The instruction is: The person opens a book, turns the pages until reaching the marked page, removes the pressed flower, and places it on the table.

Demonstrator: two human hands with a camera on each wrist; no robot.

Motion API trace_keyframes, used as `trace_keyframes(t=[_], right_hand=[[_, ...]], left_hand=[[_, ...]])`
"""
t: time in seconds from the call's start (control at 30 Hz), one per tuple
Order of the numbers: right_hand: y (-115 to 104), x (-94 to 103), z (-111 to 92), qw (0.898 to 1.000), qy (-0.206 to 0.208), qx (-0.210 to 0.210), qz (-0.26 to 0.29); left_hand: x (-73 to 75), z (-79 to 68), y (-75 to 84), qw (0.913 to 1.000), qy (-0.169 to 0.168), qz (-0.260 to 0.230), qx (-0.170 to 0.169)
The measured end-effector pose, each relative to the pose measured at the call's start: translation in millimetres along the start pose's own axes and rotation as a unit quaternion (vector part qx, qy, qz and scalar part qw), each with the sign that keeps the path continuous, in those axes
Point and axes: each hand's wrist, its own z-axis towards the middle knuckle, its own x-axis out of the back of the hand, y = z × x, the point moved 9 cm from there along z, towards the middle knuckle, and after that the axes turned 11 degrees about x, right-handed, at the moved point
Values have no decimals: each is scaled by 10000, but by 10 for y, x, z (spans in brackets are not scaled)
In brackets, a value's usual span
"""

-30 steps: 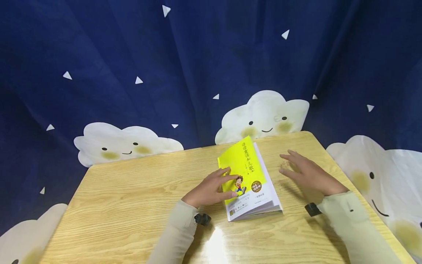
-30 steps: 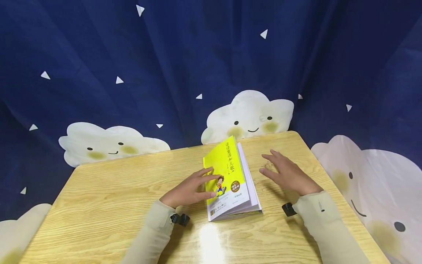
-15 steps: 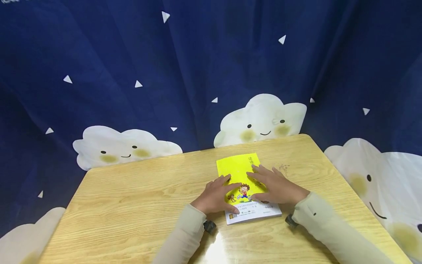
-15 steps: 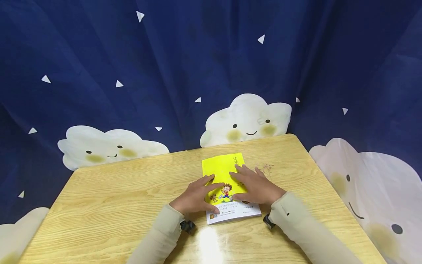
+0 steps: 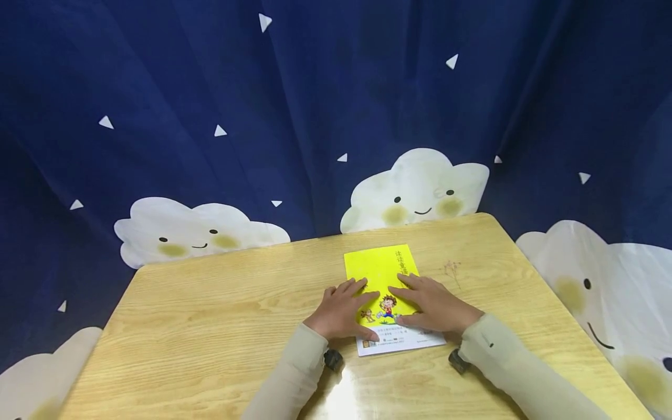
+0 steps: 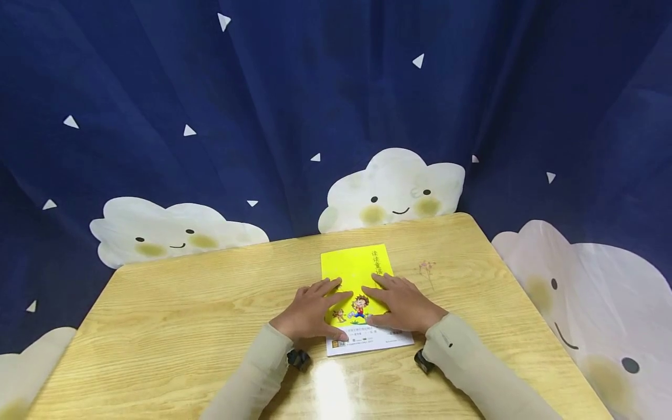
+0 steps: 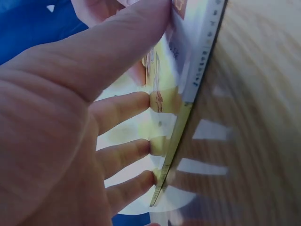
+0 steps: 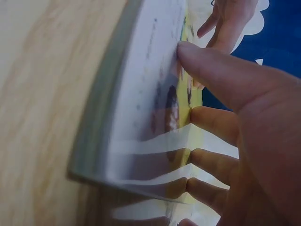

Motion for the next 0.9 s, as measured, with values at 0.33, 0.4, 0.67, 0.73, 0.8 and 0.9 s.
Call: trace_keyframes(t=[0.33,0.4,0.67,0.73,0.8,0.9], right_hand=[[15,-30,-5,9998,11,-183,-106],[13,-35,-8,9998,7,-198,-92],[34,-49,34,9995,54,-324,-39],[22,-62,24,9995,113,-311,2],[22,-55,-8,9991,224,-348,85],[44,43,-87,9973,575,-406,214]], left_hand=[[-43,6,-7,9998,-141,-110,-41],[-57,4,-14,9993,-213,-299,-2],[42,-53,-178,9952,29,-964,180],[96,-106,-229,9938,255,-1053,262],[151,-169,-292,9914,453,-1174,365],[251,-278,-426,9858,753,-1413,496]])
